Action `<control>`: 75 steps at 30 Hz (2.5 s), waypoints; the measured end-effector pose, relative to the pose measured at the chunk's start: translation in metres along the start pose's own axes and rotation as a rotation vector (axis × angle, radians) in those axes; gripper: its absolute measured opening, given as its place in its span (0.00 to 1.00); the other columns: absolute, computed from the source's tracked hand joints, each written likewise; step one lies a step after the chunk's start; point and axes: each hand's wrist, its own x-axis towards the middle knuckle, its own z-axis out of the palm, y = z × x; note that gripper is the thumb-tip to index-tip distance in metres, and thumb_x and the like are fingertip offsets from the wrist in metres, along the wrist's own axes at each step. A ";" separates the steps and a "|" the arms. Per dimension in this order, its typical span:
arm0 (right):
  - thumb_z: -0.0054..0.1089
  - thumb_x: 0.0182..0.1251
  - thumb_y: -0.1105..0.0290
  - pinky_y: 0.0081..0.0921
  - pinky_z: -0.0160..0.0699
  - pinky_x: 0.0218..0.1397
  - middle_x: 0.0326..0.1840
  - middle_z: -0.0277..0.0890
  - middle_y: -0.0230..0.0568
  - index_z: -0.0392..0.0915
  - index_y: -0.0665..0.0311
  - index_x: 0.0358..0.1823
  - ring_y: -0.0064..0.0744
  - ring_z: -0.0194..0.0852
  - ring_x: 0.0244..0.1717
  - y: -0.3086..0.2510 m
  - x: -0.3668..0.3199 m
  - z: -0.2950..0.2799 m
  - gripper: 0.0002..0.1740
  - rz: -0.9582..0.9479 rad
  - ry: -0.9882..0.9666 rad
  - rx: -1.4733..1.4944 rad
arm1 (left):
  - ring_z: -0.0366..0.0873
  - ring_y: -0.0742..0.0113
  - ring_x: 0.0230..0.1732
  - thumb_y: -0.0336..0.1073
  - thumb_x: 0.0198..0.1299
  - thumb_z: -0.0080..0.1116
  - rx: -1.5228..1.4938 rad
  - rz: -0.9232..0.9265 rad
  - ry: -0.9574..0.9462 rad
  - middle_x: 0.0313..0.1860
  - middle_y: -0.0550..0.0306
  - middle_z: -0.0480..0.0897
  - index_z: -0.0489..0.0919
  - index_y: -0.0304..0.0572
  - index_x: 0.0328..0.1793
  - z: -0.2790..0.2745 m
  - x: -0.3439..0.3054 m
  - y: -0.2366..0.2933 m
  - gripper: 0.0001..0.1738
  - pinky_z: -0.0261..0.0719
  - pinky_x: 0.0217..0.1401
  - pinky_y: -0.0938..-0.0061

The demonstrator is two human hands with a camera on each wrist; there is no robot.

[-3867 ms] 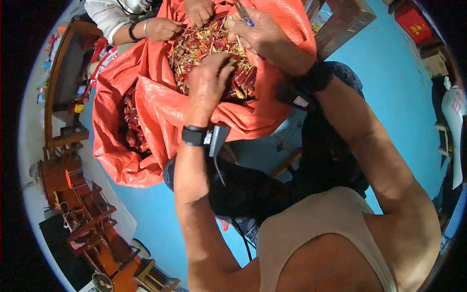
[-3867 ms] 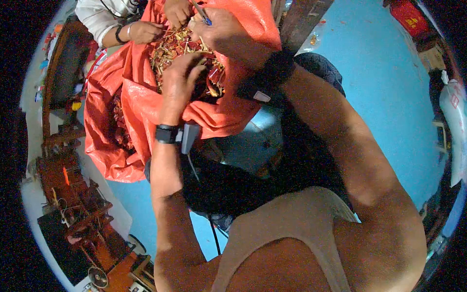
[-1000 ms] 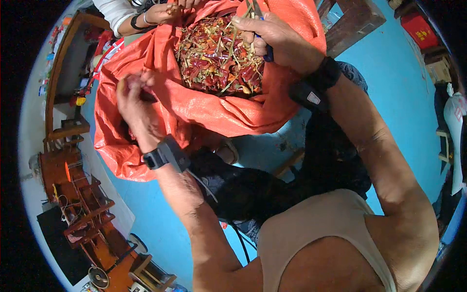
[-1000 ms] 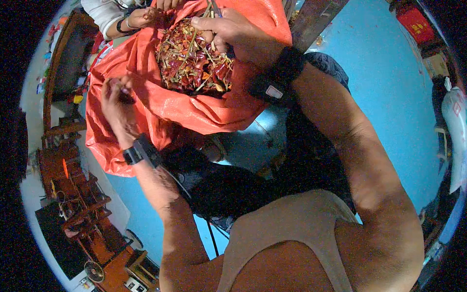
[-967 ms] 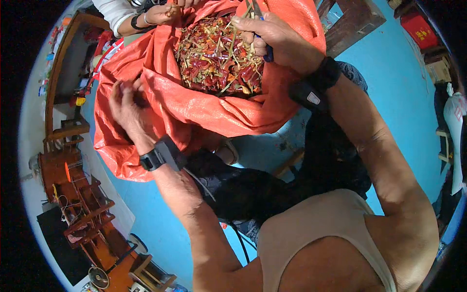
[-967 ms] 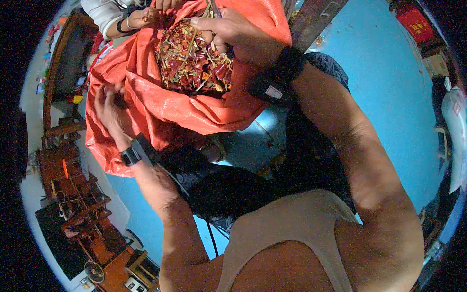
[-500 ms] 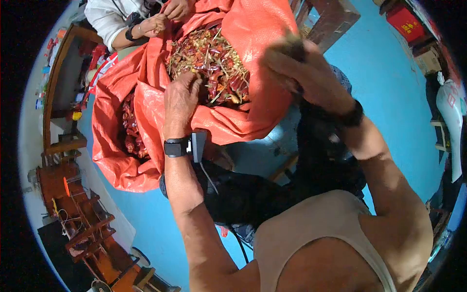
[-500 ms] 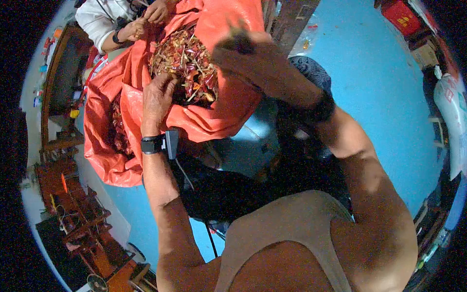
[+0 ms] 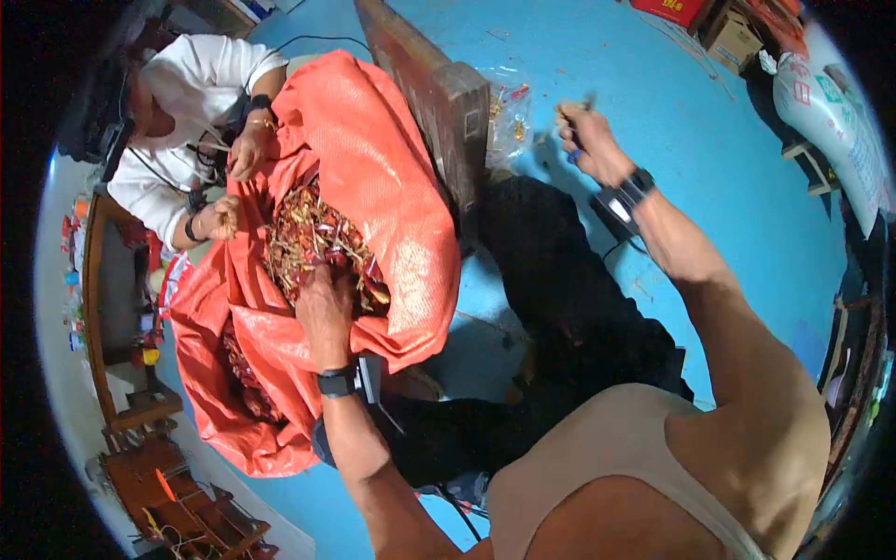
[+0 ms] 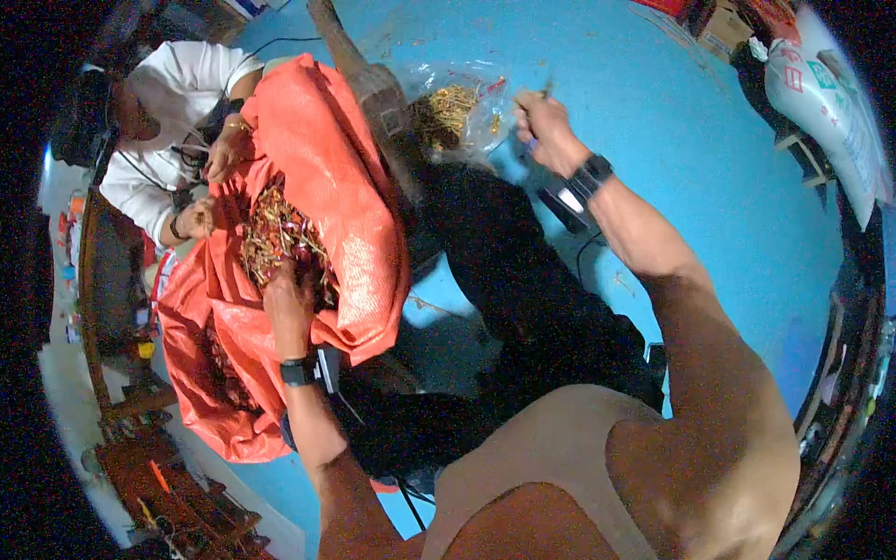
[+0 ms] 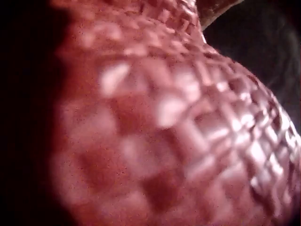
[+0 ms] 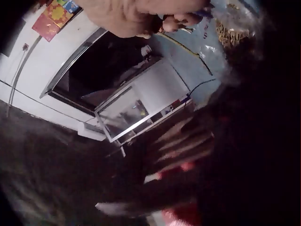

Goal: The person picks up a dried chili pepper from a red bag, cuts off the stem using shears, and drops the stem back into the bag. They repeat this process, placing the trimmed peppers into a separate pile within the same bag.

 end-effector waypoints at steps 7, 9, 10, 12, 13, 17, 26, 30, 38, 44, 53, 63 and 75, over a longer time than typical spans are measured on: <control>0.53 0.59 0.71 0.20 0.61 0.17 0.19 0.70 0.33 0.73 0.66 0.26 0.23 0.64 0.16 -0.006 0.086 0.066 0.07 0.076 0.065 -0.793 | 0.75 0.42 0.32 0.32 0.53 0.56 -0.248 0.016 0.044 0.30 0.38 0.76 0.73 0.34 0.36 -0.014 0.006 -0.003 0.09 0.71 0.33 0.58; 0.55 0.58 0.70 0.21 0.64 0.20 0.21 0.71 0.34 0.73 0.66 0.24 0.21 0.66 0.18 0.007 0.089 0.055 0.08 -0.233 -0.094 -0.422 | 0.73 0.54 0.28 0.31 0.54 0.57 -0.530 -0.045 0.096 0.27 0.44 0.75 0.73 0.32 0.39 -0.012 0.007 -0.016 0.10 0.70 0.32 0.66; 0.55 0.58 0.69 0.21 0.63 0.20 0.21 0.70 0.31 0.73 0.64 0.25 0.19 0.64 0.19 0.021 0.113 0.034 0.07 -0.235 -0.192 -0.354 | 0.68 0.69 0.26 0.31 0.56 0.56 -0.741 -0.176 0.139 0.24 0.57 0.73 0.73 0.33 0.38 -0.020 0.008 -0.009 0.08 0.68 0.30 0.73; 0.52 0.59 0.71 0.17 0.58 0.19 0.19 0.65 0.26 0.73 0.61 0.29 0.17 0.58 0.18 0.012 0.086 0.044 0.03 -0.235 -0.142 -0.469 | 0.66 0.81 0.29 0.34 0.57 0.57 -0.938 -0.366 0.046 0.30 0.69 0.71 0.75 0.40 0.42 -0.020 0.009 -0.028 0.09 0.69 0.35 0.85; 0.49 0.61 0.70 0.15 0.54 0.18 0.19 0.65 0.26 0.72 0.62 0.32 0.16 0.56 0.17 0.012 0.068 0.048 0.05 -0.219 -0.092 -0.133 | 0.68 0.80 0.29 0.34 0.57 0.57 -1.186 -0.463 0.052 0.31 0.67 0.71 0.74 0.40 0.44 -0.022 0.008 -0.024 0.10 0.69 0.34 0.85; 0.45 0.68 0.66 0.14 0.49 0.15 0.19 0.57 0.25 0.67 0.72 0.49 0.14 0.47 0.14 -0.017 -0.020 0.037 0.16 -0.235 -0.118 -0.042 | 0.76 0.70 0.34 0.24 0.57 0.53 -1.624 -0.512 0.132 0.36 0.62 0.73 0.69 0.37 0.51 -0.026 0.003 -0.013 0.15 0.77 0.37 0.80; 0.51 0.64 0.65 0.23 0.65 0.22 0.20 0.67 0.33 0.74 0.67 0.40 0.25 0.65 0.19 -0.039 -0.169 0.123 0.12 -0.705 -0.655 -0.626 | 0.80 0.61 0.43 0.19 0.57 0.47 -1.787 -0.511 0.151 0.45 0.52 0.77 0.64 0.35 0.56 -0.034 -0.002 -0.007 0.19 0.80 0.40 0.80; 0.54 0.60 0.64 0.29 0.70 0.29 0.27 0.74 0.46 0.74 0.66 0.36 0.37 0.73 0.26 0.002 -0.144 0.211 0.11 -0.761 -1.056 -0.692 | 0.80 0.64 0.41 0.22 0.57 0.51 -1.666 -0.436 0.256 0.38 0.56 0.78 0.69 0.36 0.51 -0.037 -0.004 -0.008 0.15 0.80 0.40 0.79; 0.52 0.58 0.71 0.24 0.70 0.30 0.23 0.71 0.36 0.72 0.68 0.31 0.25 0.73 0.28 0.061 -0.108 0.258 0.06 -0.410 -1.062 -0.505 | 0.76 0.75 0.38 0.19 0.56 0.49 -1.180 -0.194 0.328 0.39 0.58 0.76 0.71 0.38 0.53 -0.031 -0.011 0.000 0.18 0.73 0.41 0.84; 0.51 0.58 0.71 0.19 0.67 0.30 0.24 0.69 0.29 0.70 0.66 0.31 0.17 0.65 0.26 0.067 -0.109 0.254 0.05 -0.126 -0.990 -0.294 | 0.79 0.61 0.42 0.35 0.65 0.46 -2.065 -0.398 0.149 0.44 0.48 0.77 0.68 0.34 0.56 -0.033 -0.008 0.005 0.16 0.79 0.43 0.76; 0.50 0.58 0.81 0.23 0.70 0.39 0.30 0.71 0.38 0.72 0.68 0.35 0.25 0.71 0.35 0.074 -0.107 0.247 0.05 -0.718 -1.084 -0.531 | 0.77 0.69 0.39 0.29 0.61 0.50 -1.964 -0.473 0.152 0.42 0.56 0.77 0.73 0.35 0.49 -0.034 -0.011 0.005 0.11 0.79 0.44 0.77; 0.51 0.60 0.78 0.19 0.70 0.37 0.31 0.73 0.32 0.74 0.67 0.39 0.18 0.70 0.32 0.079 -0.107 0.254 0.06 -0.659 -1.046 -0.368 | 0.77 0.73 0.36 0.25 0.57 0.55 -1.865 -0.426 0.213 0.35 0.60 0.78 0.75 0.38 0.45 -0.034 -0.018 -0.001 0.09 0.79 0.43 0.79; 0.57 0.53 0.74 0.33 0.72 0.27 0.22 0.73 0.49 0.72 0.68 0.30 0.51 0.73 0.24 0.080 -0.113 0.246 0.06 -0.819 -0.974 -0.637 | 0.72 0.79 0.36 0.21 0.53 0.57 -1.252 -0.258 0.374 0.37 0.62 0.76 0.69 0.37 0.53 -0.026 -0.014 0.010 0.20 0.71 0.39 0.86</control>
